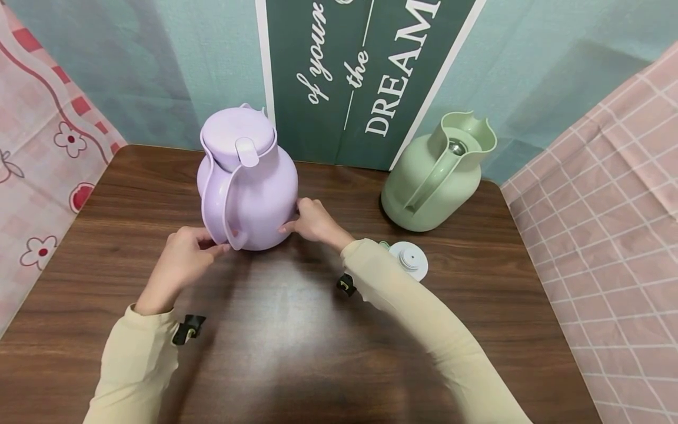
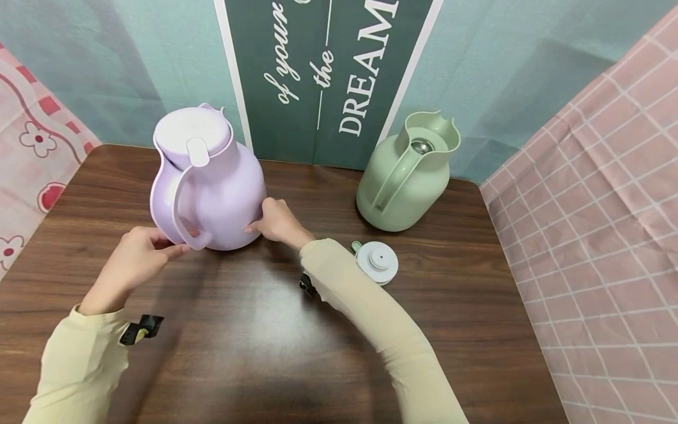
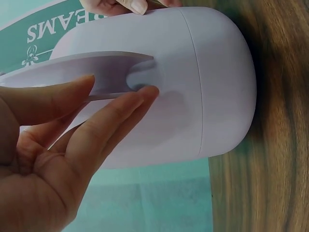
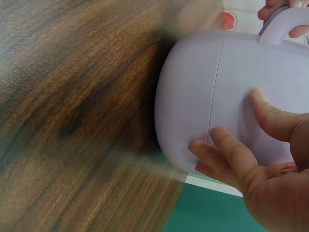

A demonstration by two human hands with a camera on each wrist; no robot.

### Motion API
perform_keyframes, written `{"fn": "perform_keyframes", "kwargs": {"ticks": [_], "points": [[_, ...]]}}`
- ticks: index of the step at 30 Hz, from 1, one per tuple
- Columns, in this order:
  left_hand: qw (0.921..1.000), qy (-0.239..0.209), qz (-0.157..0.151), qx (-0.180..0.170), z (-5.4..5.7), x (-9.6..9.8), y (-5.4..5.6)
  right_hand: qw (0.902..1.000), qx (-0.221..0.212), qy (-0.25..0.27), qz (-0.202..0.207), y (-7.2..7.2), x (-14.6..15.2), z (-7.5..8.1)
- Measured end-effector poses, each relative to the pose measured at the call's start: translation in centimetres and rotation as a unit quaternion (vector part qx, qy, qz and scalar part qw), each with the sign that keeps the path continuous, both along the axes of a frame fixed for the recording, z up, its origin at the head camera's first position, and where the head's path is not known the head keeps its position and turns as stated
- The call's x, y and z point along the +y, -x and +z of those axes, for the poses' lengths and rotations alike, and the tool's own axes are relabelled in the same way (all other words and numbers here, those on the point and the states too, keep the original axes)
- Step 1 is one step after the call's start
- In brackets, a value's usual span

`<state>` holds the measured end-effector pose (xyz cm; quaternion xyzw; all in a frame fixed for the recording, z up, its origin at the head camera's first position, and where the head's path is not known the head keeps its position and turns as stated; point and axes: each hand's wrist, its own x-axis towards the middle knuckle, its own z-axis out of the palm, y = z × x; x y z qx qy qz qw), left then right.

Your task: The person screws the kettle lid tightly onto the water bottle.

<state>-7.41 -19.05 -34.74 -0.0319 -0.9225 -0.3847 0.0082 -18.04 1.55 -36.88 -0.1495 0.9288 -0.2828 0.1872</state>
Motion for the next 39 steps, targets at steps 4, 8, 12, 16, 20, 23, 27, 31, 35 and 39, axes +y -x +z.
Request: {"fn": "perform_keyframes", "kwargs": {"ticks": [4,8,12,16,20,23,27,31,35,39], "points": [[1.0000,-0.005,0.005,-0.005,-0.1,-0.2,0.0,1.0000,-0.003,-0.003,-0.002,0.1,-0.4,-0.1],[0.9999,-0.004,0.010,-0.006,-0.1,-0.4,0.1,1.0000,-0.007,0.000,-0.006,0.1,-0.6,-0.2],[0.9999,-0.001,0.015,-0.006,-0.1,-0.5,0.1,0.9999,-0.007,0.003,-0.007,0.1,-0.8,-0.4],[0.9997,0.000,0.020,-0.010,-0.1,-0.7,0.1,0.9999,-0.007,0.006,-0.008,0.2,-1.0,-0.5],[0.9997,0.003,0.023,-0.010,0.0,-0.8,0.1,0.9998,-0.006,0.019,-0.007,0.1,-1.2,-0.5],[0.9996,0.002,0.025,-0.010,-0.1,-1.0,0.2,0.9996,-0.008,0.026,-0.005,0.1,-1.3,-0.5],[0.9995,0.003,0.029,-0.013,-0.1,-1.1,0.3,0.9996,-0.006,0.026,-0.004,0.2,-1.4,-0.4],[0.9993,0.001,0.032,-0.018,-0.1,-1.2,0.4,0.9997,-0.003,0.023,-0.003,0.2,-1.6,-0.3],[0.9992,0.000,0.036,-0.020,-0.2,-1.4,0.5,0.9998,-0.002,0.018,-0.002,0.3,-1.8,-0.3],[0.9991,-0.001,0.038,-0.020,-0.2,-1.7,0.5,1.0000,0.000,0.008,0.001,0.3,-2.1,-0.2]]}}
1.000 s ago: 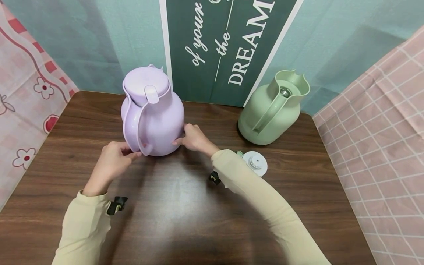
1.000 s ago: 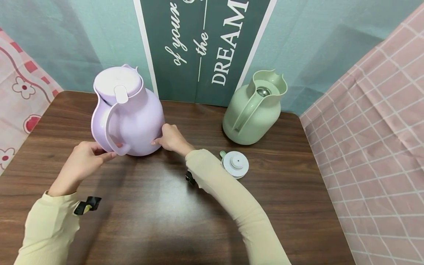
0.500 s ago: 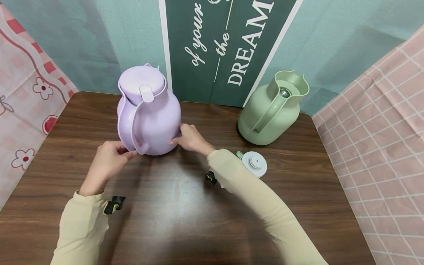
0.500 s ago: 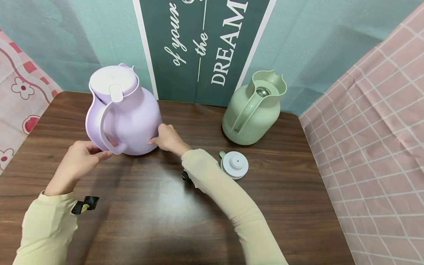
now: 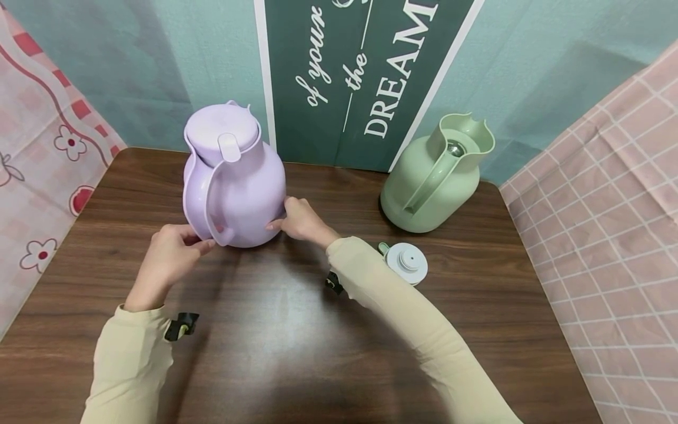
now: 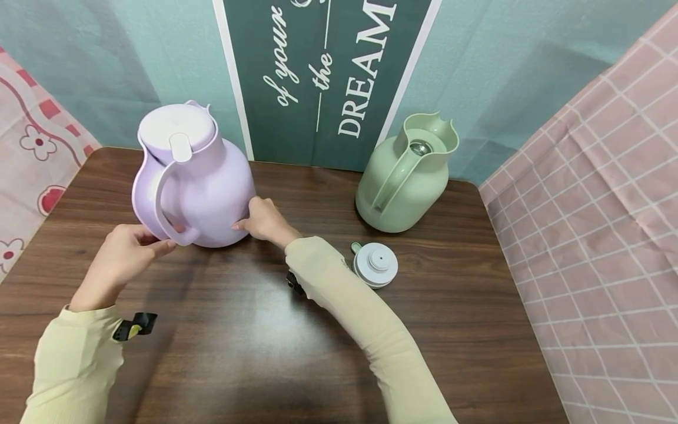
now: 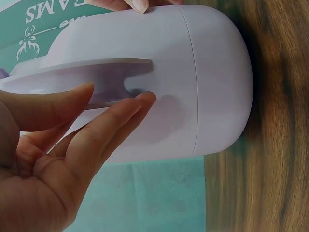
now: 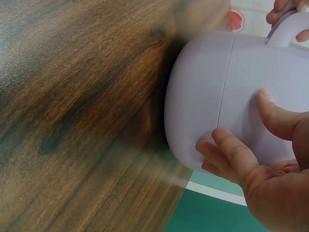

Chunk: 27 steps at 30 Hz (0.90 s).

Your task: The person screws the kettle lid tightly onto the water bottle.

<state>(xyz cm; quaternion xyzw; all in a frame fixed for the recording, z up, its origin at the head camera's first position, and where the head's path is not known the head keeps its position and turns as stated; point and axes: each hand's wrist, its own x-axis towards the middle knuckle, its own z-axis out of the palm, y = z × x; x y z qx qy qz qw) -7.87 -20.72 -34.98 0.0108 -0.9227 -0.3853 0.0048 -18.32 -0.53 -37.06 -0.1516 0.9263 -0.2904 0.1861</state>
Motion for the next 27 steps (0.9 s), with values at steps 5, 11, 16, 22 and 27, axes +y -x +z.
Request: {"fn": "perform_keyframes", "kwargs": {"ticks": [5,11,16,22,27], "points": [[1.0000,-0.004,0.001,-0.002,-0.08,-0.19,-0.02,1.0000,-0.003,-0.008,0.002,-0.04,-0.21,0.10],[0.9999,-0.001,0.007,0.010,-0.13,-0.39,-0.09,0.9998,0.002,-0.014,0.016,0.04,-0.41,-0.01],[0.9999,-0.002,0.009,0.012,-0.10,-0.56,-0.08,0.9997,0.003,-0.014,0.018,0.06,-0.55,-0.03],[1.0000,-0.006,0.007,0.004,-0.14,-0.82,0.07,0.9997,-0.002,-0.015,0.020,0.08,-0.75,0.05],[0.9999,-0.008,0.012,0.004,-0.09,-0.90,0.05,0.9996,-0.006,-0.020,0.018,0.16,-0.95,0.09]]}}
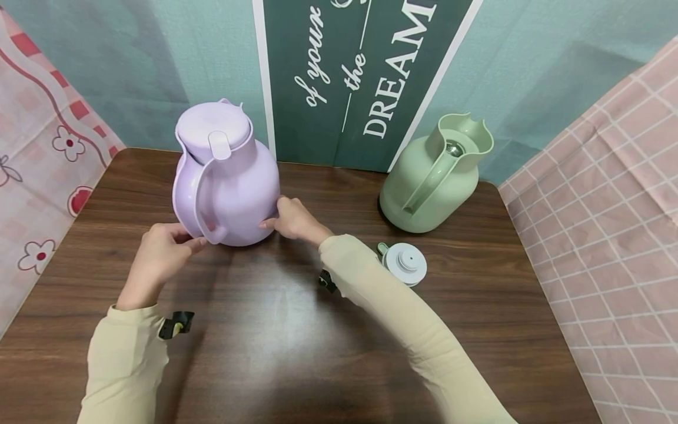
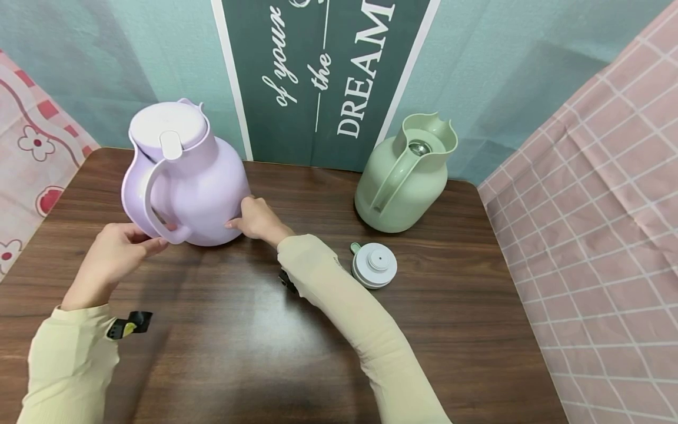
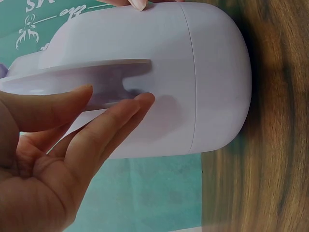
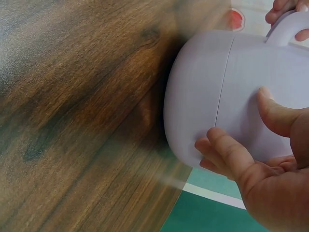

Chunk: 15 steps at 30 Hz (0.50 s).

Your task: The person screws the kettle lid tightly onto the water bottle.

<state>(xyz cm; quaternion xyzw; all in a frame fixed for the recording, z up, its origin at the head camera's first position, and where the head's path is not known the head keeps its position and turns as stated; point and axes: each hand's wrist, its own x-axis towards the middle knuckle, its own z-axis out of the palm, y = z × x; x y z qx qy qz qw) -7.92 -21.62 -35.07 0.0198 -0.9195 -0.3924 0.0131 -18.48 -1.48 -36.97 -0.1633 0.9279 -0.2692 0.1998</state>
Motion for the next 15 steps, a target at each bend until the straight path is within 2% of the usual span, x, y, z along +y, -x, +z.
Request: {"fn": "perform_keyframes", "kwargs": {"ticks": [15], "points": [[1.0000,0.000,0.008,0.000,-0.12,-0.26,0.18,0.9999,-0.008,-0.009,0.006,0.55,-0.47,0.12]]}}
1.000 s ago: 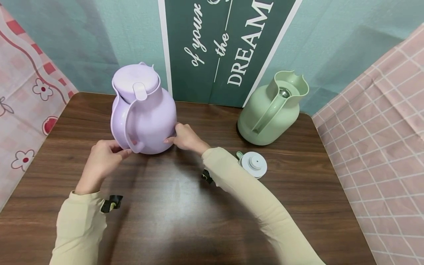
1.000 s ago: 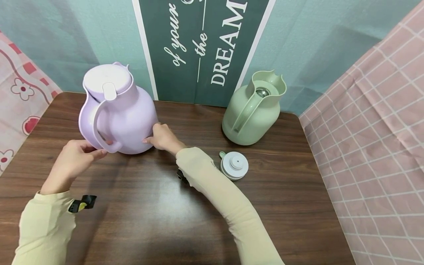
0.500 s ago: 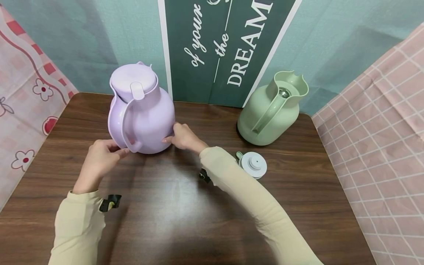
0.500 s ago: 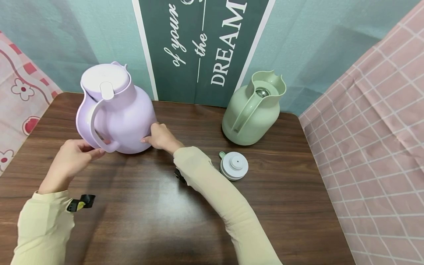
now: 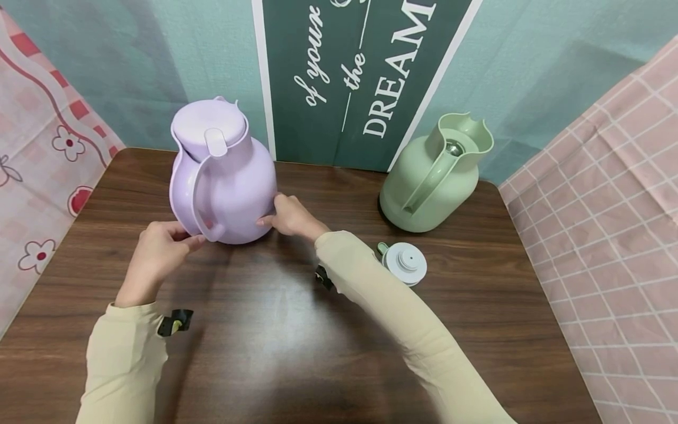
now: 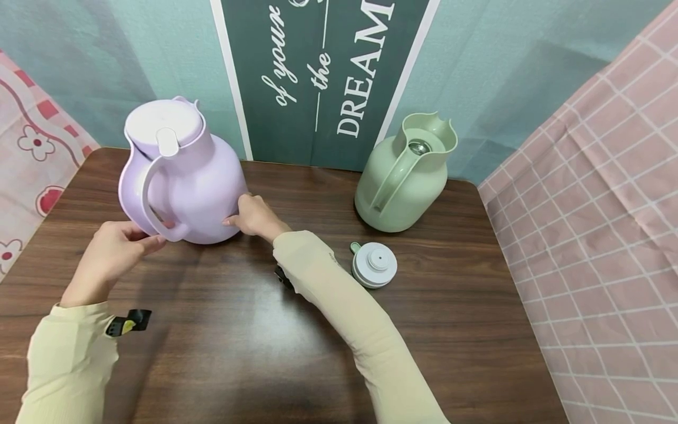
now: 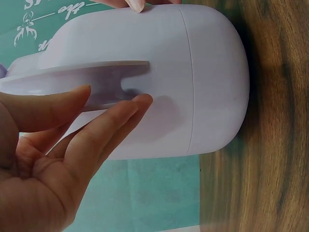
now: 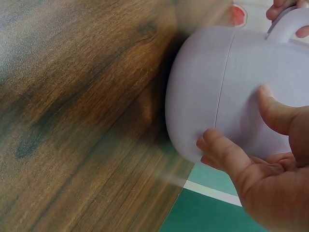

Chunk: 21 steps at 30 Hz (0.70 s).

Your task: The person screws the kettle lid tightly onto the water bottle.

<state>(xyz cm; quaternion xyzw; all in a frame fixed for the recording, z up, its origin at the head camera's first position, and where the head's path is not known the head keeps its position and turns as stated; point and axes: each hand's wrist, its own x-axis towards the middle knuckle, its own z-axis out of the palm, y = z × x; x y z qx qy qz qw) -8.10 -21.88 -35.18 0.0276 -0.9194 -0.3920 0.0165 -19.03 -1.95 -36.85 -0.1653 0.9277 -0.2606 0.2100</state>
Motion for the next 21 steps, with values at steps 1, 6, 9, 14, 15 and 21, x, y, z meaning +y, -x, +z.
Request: {"fn": "perform_keyframes", "kwargs": {"ticks": [1,6,9,14,15,21], "points": [[1.0000,0.001,0.001,0.001,0.00,-0.02,0.00,1.0000,0.000,-0.002,0.001,0.04,-0.05,-0.01],[1.0000,-0.004,0.005,-0.004,0.02,-0.10,0.08,0.9999,0.002,-0.007,0.007,0.22,-0.26,-0.05],[0.9999,-0.005,0.007,-0.007,0.00,-0.14,0.13,0.9999,0.002,-0.007,0.010,0.27,-0.36,-0.07],[0.9999,-0.007,0.009,-0.011,-0.05,-0.17,0.17,1.0000,-0.001,-0.004,0.007,0.26,-0.45,-0.10],[0.9999,-0.009,0.009,-0.012,-0.06,-0.17,0.18,1.0000,-0.002,-0.003,0.006,0.24,-0.44,-0.10],[0.9999,-0.010,0.008,-0.008,-0.11,-0.13,0.18,1.0000,-0.003,-0.001,0.000,0.16,-0.33,-0.14]]}}
